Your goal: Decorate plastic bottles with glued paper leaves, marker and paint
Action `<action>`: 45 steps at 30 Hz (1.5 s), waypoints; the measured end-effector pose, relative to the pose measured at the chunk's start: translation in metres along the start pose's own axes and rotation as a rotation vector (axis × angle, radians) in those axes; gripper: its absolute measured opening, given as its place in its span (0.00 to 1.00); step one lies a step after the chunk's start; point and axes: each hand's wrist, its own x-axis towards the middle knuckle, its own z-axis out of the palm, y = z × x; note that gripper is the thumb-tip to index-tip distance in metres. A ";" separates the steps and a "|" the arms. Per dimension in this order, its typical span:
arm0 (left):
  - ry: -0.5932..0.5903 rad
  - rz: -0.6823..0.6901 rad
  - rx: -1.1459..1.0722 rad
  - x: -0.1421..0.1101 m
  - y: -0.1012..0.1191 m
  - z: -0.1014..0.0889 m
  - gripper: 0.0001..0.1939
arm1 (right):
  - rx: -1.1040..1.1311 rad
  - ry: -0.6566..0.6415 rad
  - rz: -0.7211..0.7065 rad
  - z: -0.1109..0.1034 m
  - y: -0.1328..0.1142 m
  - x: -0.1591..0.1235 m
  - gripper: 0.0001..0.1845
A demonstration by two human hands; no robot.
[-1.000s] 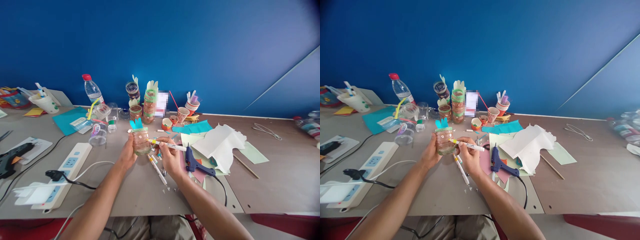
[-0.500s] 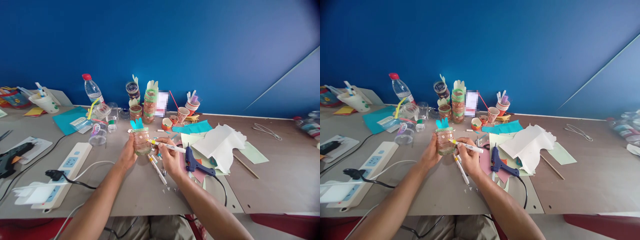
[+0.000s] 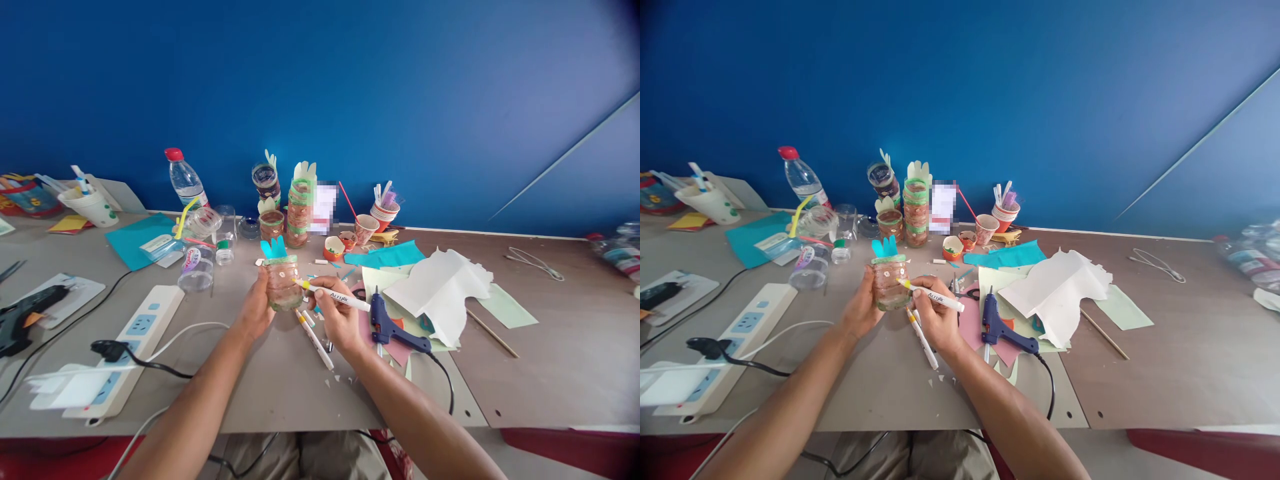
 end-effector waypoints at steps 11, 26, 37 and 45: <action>-0.017 0.029 0.024 0.000 -0.002 -0.002 0.29 | -0.137 -0.044 -0.083 -0.001 0.000 -0.001 0.07; 0.052 -0.005 0.004 -0.001 0.002 0.004 0.30 | -0.211 -0.047 -0.088 -0.004 0.002 0.000 0.07; 0.037 -0.052 -0.028 -0.002 0.005 0.005 0.31 | -0.160 0.037 -0.016 -0.004 0.005 0.005 0.08; -0.012 -0.067 -0.025 -0.001 0.007 0.003 0.31 | -0.019 0.042 -0.010 -0.005 0.009 0.005 0.06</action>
